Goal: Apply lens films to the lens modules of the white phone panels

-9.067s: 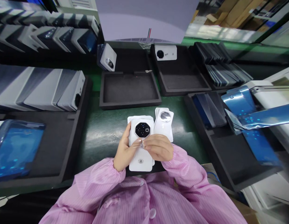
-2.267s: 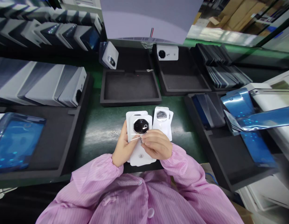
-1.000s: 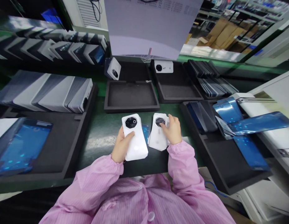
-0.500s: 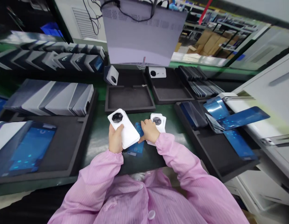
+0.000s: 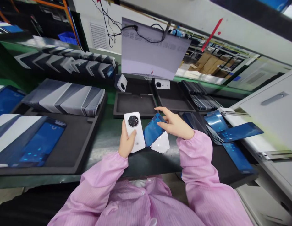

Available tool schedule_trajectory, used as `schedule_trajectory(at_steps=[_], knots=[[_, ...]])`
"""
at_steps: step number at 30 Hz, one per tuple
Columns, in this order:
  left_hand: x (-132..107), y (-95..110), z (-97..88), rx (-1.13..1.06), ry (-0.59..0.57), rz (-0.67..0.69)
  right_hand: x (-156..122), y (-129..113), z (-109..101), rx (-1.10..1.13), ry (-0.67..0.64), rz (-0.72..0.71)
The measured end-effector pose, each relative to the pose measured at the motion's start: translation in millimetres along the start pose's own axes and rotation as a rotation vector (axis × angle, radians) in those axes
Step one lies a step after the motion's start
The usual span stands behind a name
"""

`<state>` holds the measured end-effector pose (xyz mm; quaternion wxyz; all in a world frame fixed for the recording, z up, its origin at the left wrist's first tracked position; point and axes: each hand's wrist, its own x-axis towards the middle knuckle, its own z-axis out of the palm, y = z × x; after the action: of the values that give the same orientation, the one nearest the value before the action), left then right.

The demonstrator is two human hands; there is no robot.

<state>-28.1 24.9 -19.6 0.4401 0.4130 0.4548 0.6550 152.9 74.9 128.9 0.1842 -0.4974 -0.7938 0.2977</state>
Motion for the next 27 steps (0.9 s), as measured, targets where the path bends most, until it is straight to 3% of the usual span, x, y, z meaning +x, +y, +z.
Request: schedule_trajectory(at_steps=[4, 7, 9, 11, 14, 17, 20, 23, 24, 27], knots=[[-8, -1, 5.2, 0.048, -0.101, -0.010, 24, -19, 21, 0.019, -0.145, 0.075], [-7, -1, 6.5, -0.037, -0.132, -0.076, 47, -11, 36, 0.213, -0.329, 0.167], [-7, -2, 7.5, -0.153, -0.162, -0.150, 56, -4, 42, 0.237, -0.382, 0.168], [-8, -3, 9.4, -0.258, -0.203, -0.202, 59, 0, 47, 0.096, -0.331, 0.135], [-11, -5, 12.7, -0.330, -0.288, -0.249, 59, -3, 57, -0.266, -0.134, 0.032], [-14, -5, 14.7, -0.340, -0.281, -0.316, 57, -3, 63, -0.453, 0.001, 0.008], [-12, -3, 14.4, -0.367, -0.221, -0.321, 50, 11, 61, -0.332, 0.189, 0.019], [-10, 1, 13.5, -0.393, -0.175, -0.293, 31, 37, 64, -0.011, 0.435, -0.070], [-9, 2, 13.4, -0.396, -0.162, -0.289, 22, 46, 69, 0.113, 0.446, -0.109], [-8, 4, 13.9, -0.386, -0.129, -0.276, -9, 63, 100, 0.381, 0.247, -0.164]])
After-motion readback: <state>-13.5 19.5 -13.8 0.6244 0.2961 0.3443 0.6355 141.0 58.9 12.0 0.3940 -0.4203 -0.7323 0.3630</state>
